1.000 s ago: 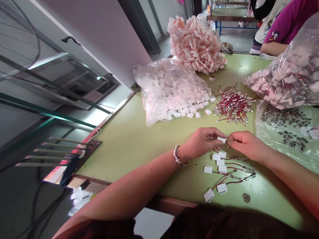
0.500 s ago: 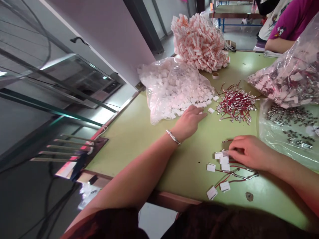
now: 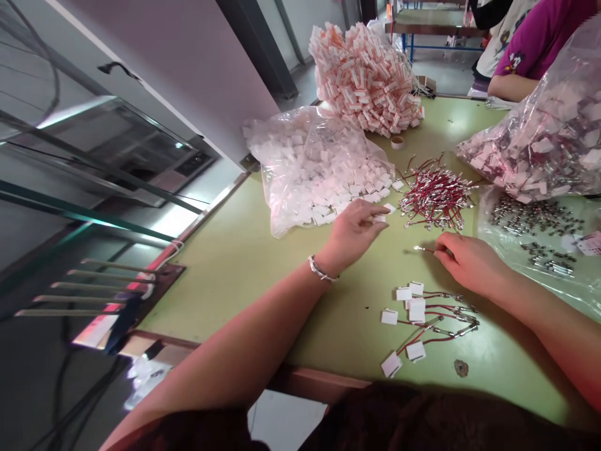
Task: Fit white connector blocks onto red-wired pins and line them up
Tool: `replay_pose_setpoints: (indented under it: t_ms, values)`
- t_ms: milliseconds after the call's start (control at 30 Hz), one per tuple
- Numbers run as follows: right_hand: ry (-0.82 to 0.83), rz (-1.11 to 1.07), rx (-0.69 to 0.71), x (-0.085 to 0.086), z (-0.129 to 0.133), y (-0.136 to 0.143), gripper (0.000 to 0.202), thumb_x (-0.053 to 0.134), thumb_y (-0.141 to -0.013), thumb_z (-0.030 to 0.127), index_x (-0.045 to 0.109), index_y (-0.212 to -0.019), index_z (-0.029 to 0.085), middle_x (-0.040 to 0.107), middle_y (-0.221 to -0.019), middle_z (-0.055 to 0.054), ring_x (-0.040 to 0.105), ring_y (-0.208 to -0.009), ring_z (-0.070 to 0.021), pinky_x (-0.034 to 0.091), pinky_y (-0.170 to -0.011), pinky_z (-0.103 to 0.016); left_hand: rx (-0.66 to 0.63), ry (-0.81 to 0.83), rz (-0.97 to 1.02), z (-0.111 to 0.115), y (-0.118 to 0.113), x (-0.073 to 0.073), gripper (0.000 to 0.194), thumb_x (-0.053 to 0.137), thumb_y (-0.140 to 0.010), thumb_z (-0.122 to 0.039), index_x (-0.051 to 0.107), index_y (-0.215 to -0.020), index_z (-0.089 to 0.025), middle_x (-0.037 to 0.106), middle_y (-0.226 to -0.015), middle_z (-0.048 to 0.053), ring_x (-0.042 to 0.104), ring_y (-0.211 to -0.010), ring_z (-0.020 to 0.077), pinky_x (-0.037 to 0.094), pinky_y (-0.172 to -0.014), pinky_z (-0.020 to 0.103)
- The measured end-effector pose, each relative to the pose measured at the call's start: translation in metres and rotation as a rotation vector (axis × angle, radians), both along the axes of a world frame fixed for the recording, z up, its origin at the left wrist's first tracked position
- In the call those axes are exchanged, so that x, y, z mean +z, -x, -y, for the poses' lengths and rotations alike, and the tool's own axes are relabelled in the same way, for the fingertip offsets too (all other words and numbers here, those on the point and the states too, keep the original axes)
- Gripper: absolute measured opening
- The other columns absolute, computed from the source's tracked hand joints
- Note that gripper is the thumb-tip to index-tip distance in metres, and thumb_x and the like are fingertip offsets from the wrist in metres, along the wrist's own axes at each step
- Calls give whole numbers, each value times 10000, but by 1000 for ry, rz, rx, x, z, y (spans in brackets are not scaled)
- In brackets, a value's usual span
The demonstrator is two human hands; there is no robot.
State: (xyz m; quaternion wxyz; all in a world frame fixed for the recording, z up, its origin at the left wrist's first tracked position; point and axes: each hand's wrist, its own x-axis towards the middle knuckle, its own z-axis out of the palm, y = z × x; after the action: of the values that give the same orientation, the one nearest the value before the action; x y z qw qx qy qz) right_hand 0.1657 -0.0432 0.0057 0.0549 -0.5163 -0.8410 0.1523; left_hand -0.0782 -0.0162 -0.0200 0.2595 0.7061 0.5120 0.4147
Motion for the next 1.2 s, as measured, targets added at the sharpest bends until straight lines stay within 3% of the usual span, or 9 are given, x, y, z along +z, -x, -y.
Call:
replay_pose_setpoints:
  t_ms: [100, 200, 333, 500, 633, 767, 967, 1200]
  values:
    - [115, -227, -55, 3, 2, 0, 119, 501, -848, 260, 578, -789, 191, 596, -646, -1, 465, -537, -112, 325, -518, -277, -89, 448, 357, 13, -14, 3, 285, 662, -789, -293, 668, -1017, -122, 651, -693, 31, 542, -505, 83, 462, -477, 220]
    - [242, -445, -107, 4, 3, 1, 142, 525, -813, 295, 623, -789, 195, 570, -604, 18, 444, -518, -101, 329, -499, -260, -111, 649, 571, 20, -22, 1, 237, 697, -767, -293, 702, -926, -117, 681, -692, 32, 583, -555, 73, 487, -548, 202]
    - [331, -561, -194, 8, 5, 2, 186, 555, -780, 336, 662, -736, 189, 579, -621, 5, 457, -551, -106, 341, -513, -258, -113, 692, 694, 22, -25, -1, 179, 677, -776, -167, 722, -948, -147, 725, -864, 34, 650, -722, 73, 519, -792, 232]
    - [363, -591, -236, 12, 6, 6, 233, 549, -780, 363, 609, -636, 189, 502, -561, 29, 388, -509, -89, 311, -496, -253, -187, 764, 742, 25, -27, 2, 214, 667, -784, -130, 701, -995, -146, 722, -830, 19, 687, -786, 108, 509, -893, 298]
    - [387, -604, -217, 10, 7, 10, 218, 545, -774, 345, 601, -633, 189, 473, -553, 36, 363, -504, -85, 301, -496, -254, -259, 824, 771, 28, -29, 4, 212, 686, -775, -148, 693, -986, -147, 726, -798, 18, 688, -729, 103, 532, -778, 256]
    - [454, -626, -217, 7, 7, 9, 231, 556, -759, 369, 608, -637, 181, 478, -561, 34, 357, -512, -83, 292, -490, -248, -297, 808, 671, 27, -27, 3, 255, 691, -781, -180, 682, -1034, -146, 720, -695, 21, 651, -618, 75, 492, -619, 189]
    - [468, -644, -220, 5, 6, 7, 226, 552, -758, 361, 611, -640, 178, 470, -564, 38, 341, -512, -79, 281, -480, -241, -286, 825, 621, 25, -25, 6, 262, 698, -771, -223, 677, -1019, -142, 710, -678, 25, 629, -586, 79, 487, -587, 199]
    - [518, -578, -182, 5, 7, 6, 213, 548, -764, 328, 590, -627, 171, 434, -532, 45, 326, -502, -80, 274, -469, -235, -290, 721, 473, 28, -27, 10, 235, 728, -716, -243, 698, -934, -160, 682, -600, 6, 630, -541, 97, 496, -531, 212]
